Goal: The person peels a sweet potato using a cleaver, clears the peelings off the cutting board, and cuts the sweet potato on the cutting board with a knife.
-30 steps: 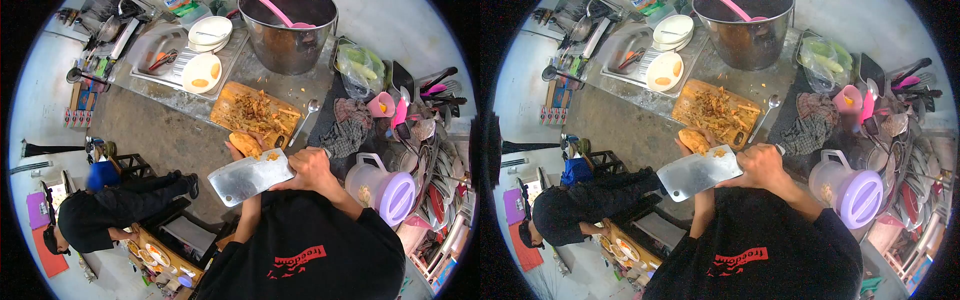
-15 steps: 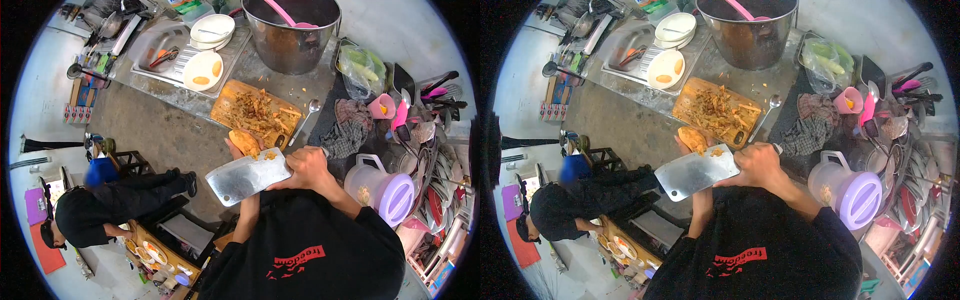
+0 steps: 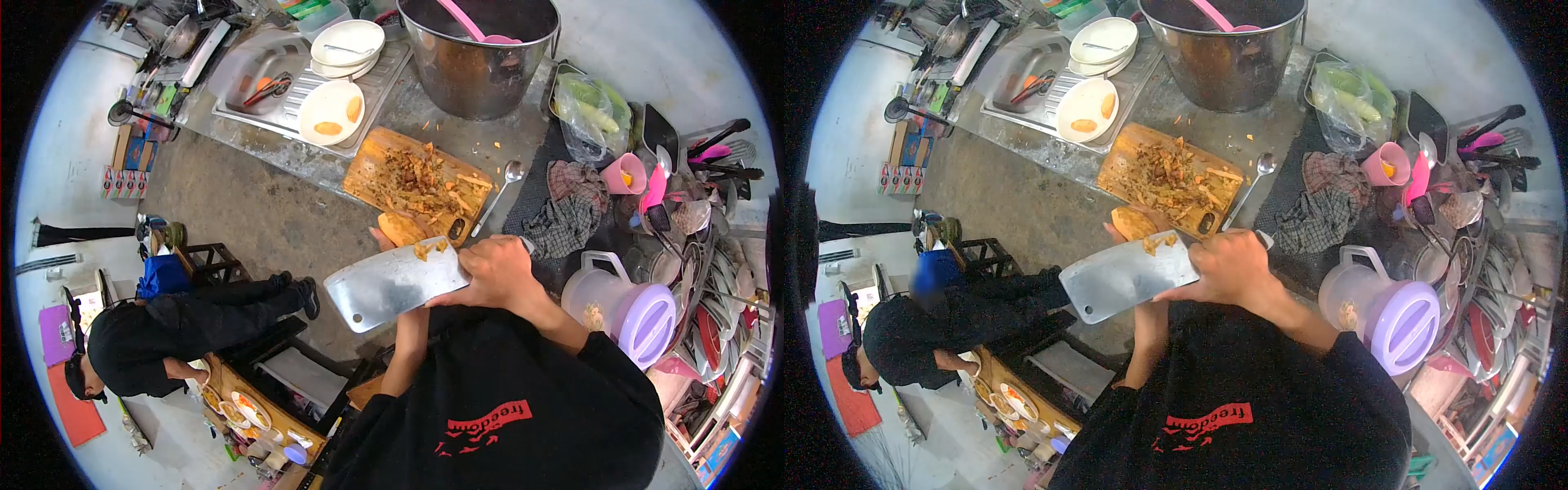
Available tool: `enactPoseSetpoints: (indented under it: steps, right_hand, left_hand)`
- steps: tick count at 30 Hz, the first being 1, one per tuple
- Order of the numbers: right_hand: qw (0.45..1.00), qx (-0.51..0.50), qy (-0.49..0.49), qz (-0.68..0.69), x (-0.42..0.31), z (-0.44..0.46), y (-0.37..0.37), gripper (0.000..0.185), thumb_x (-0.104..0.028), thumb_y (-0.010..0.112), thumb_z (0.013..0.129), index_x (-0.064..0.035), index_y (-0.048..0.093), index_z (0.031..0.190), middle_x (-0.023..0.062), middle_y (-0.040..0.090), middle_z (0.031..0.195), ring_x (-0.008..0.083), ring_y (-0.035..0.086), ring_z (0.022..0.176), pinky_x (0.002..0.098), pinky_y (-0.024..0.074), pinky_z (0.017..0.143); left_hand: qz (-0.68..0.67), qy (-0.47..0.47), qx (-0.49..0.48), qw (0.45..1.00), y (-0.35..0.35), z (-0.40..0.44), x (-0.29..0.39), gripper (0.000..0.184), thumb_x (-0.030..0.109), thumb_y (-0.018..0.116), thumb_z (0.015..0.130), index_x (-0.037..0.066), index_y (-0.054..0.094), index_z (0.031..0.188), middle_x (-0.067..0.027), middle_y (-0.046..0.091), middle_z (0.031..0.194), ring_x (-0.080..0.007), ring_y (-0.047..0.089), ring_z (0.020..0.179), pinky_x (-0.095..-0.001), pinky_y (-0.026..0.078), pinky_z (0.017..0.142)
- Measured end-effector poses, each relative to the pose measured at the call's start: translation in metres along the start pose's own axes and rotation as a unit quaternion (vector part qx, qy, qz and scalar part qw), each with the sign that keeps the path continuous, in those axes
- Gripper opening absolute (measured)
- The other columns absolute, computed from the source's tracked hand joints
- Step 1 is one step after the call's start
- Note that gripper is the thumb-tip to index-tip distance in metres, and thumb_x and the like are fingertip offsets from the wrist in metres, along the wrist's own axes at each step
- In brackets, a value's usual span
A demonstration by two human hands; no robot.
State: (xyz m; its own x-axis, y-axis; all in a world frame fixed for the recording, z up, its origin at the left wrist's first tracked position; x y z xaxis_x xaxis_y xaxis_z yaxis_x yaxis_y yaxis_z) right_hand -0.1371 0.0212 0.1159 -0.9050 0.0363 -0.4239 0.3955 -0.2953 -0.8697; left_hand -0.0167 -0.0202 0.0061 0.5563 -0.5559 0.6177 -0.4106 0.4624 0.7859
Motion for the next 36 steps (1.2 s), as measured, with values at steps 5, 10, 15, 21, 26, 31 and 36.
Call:
enactPoseSetpoints:
  steps: [5,10,15,21,26,31,36]
  right_hand:
    - [1.000,-0.002,0.008,-0.014,0.009,-0.004,-0.001,0.074,-0.078,0.062,0.059,-0.0038,0.059,0.057,0.0061,0.053,0.047,0.0224,0.057,0.042,0.0338,0.0464,0.044]
    - [0.999,0.041,0.021,-0.010,0.012,-0.002,-0.005,0.068,-0.073,0.071,0.052,-0.0081,0.051,0.049,0.0050,0.051,0.047,0.0219,0.055,0.043,0.0328,0.0429,0.045]
    - [1.000,0.014,0.020,-0.017,0.013,0.000,-0.002,0.074,-0.078,0.063,0.058,-0.0047,0.059,0.059,0.0079,0.052,0.047,0.0242,0.056,0.042,0.0347,0.0459,0.045]
    - [0.999,0.013,0.020,-0.022,0.016,0.000,-0.001,0.074,-0.079,0.062,0.058,-0.0051,0.062,0.064,0.0078,0.052,0.047,0.0235,0.056,0.042,0.0345,0.0451,0.044]
    - [1.000,0.018,0.011,-0.009,0.005,0.008,-0.002,0.084,-0.080,0.060,0.059,-0.0030,0.070,0.092,0.0066,0.053,0.048,0.0223,0.056,0.042,0.0336,0.0441,0.044]
    - [1.000,0.015,0.011,-0.015,0.004,0.009,-0.001,0.083,-0.079,0.060,0.059,-0.0031,0.071,0.090,0.0058,0.052,0.047,0.0219,0.055,0.042,0.0334,0.0438,0.043]
    - [0.999,0.023,0.022,-0.014,0.022,0.000,-0.004,0.071,-0.077,0.065,0.058,-0.0056,0.061,0.058,0.0073,0.052,0.047,0.0233,0.057,0.043,0.0335,0.0445,0.044]
  left_hand:
    - [0.050,-0.007,0.011,0.999,0.015,0.004,0.010,0.062,0.061,0.032,0.093,0.009,0.038,0.125,-0.0174,0.055,0.101,-0.0249,0.057,0.085,-0.0360,0.049,0.072]
    - [0.105,-0.013,0.015,0.994,-0.005,-0.008,0.001,0.062,0.061,0.032,0.093,0.009,0.037,0.127,-0.0175,0.054,0.104,-0.0252,0.056,0.089,-0.0366,0.049,0.075]
    - [0.155,-0.026,0.023,0.987,-0.006,0.066,-0.015,0.062,0.060,0.033,0.093,0.009,0.035,0.129,-0.0175,0.053,0.108,-0.0256,0.056,0.092,-0.0372,0.049,0.077]
    - [0.212,-0.040,0.032,0.976,-0.007,0.072,-0.019,0.063,0.060,0.033,0.093,0.009,0.033,0.131,-0.0176,0.051,0.112,-0.0259,0.055,0.097,-0.0380,0.048,0.080]
    - [0.261,-0.053,0.041,0.963,0.008,0.023,-0.018,0.064,0.059,0.033,0.093,0.009,0.032,0.133,-0.0177,0.050,0.116,-0.0262,0.054,0.100,-0.0386,0.048,0.082]
    - [0.312,-0.063,0.049,0.947,-0.003,0.012,-0.020,0.065,0.059,0.034,0.093,0.009,0.031,0.135,-0.0178,0.049,0.119,-0.0266,0.053,0.104,-0.0392,0.048,0.085]
    - [0.360,-0.073,0.063,0.928,-0.010,0.076,-0.027,0.066,0.059,0.034,0.093,0.010,0.029,0.137,-0.0178,0.048,0.123,-0.0269,0.053,0.107,-0.0398,0.047,0.087]
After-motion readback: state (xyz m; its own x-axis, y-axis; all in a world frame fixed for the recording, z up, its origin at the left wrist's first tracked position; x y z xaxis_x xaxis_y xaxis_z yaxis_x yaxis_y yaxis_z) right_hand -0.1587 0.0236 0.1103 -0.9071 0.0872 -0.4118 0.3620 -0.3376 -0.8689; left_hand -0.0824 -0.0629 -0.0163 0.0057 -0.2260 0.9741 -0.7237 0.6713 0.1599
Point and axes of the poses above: each hand's wrist, its own z-axis towards the middle knuckle, its own y-axis out of the palm, x = y × z, the point moved 10 cm from there along z, towards the middle knuckle
